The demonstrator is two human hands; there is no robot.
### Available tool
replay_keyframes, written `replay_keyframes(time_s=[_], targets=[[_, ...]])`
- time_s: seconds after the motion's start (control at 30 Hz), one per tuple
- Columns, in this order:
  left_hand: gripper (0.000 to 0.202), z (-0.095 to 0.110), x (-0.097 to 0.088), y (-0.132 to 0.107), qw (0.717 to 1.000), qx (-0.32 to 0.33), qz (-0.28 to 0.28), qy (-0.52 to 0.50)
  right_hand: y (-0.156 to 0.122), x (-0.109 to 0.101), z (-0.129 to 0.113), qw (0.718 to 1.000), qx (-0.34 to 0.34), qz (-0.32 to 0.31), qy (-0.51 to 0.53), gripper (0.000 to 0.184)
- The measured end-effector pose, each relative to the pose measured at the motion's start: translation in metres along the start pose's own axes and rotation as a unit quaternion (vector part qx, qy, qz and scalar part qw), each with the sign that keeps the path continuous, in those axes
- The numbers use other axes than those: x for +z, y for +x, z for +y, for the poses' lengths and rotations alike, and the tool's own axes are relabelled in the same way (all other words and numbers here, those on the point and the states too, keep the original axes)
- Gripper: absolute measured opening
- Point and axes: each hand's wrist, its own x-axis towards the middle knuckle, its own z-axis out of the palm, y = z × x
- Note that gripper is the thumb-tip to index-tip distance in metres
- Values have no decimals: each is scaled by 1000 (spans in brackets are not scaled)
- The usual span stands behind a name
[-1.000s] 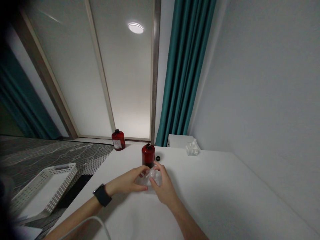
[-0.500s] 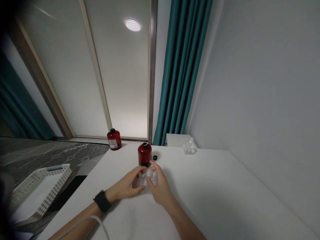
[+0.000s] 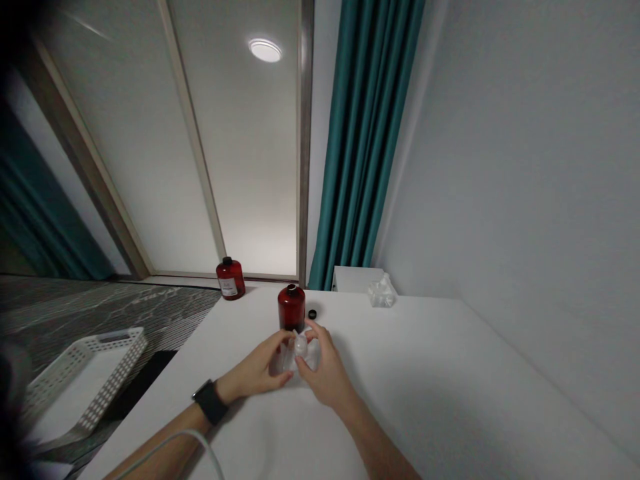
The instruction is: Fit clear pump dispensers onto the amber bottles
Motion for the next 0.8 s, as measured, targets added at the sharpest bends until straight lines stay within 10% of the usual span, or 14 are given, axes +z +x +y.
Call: replay_keyframes(time_s=[0.8], targets=[[55,4,-1,1,1000,-9,-5,-5,2,-6,3,997,20,-42,55,68]])
